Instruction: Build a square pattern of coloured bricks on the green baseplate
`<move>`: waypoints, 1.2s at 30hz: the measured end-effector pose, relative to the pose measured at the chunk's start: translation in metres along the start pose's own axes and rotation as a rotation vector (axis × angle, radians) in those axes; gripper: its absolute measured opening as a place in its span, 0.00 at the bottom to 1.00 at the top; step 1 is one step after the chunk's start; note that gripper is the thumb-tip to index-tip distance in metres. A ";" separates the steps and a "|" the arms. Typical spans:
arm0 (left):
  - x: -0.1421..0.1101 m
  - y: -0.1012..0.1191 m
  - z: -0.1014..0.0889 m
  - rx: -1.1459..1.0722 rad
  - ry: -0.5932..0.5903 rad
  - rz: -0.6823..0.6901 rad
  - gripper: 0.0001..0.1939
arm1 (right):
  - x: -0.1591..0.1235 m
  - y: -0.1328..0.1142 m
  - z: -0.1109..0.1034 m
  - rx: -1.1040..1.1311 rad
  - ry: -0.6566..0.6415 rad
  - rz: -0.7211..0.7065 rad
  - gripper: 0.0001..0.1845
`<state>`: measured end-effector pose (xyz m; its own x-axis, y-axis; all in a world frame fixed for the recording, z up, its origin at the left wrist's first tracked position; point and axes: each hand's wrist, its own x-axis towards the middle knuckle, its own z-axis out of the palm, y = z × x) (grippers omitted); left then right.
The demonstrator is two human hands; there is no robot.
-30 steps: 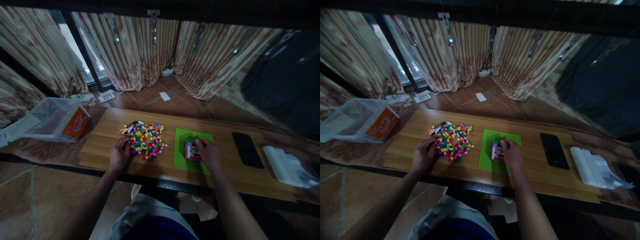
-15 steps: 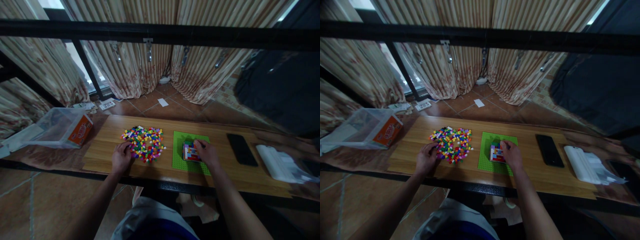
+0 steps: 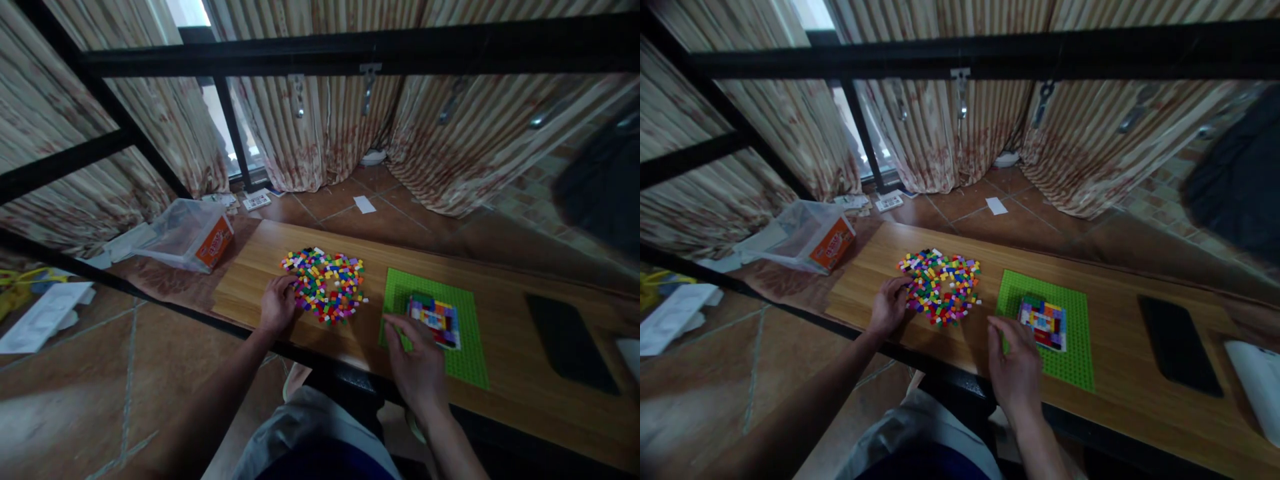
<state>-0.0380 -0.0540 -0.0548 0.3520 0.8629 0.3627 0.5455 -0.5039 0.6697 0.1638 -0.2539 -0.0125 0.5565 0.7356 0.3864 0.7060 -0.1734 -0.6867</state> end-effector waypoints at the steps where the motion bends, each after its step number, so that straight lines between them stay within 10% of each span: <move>1: 0.000 0.000 0.000 -0.019 0.000 -0.007 0.15 | -0.003 -0.003 0.009 0.013 -0.043 -0.028 0.14; 20: -0.005 0.002 -0.006 -0.215 0.080 -0.194 0.17 | -0.012 -0.023 0.080 -0.049 -0.201 -0.226 0.10; 36: -0.004 0.003 -0.005 -0.205 0.067 -0.162 0.17 | -0.006 -0.002 0.061 -0.182 -0.185 -0.038 0.14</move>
<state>-0.0410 -0.0586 -0.0510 0.2177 0.9355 0.2781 0.4230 -0.3473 0.8369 0.1325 -0.2180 -0.0507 0.4498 0.8484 0.2790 0.8014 -0.2455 -0.5455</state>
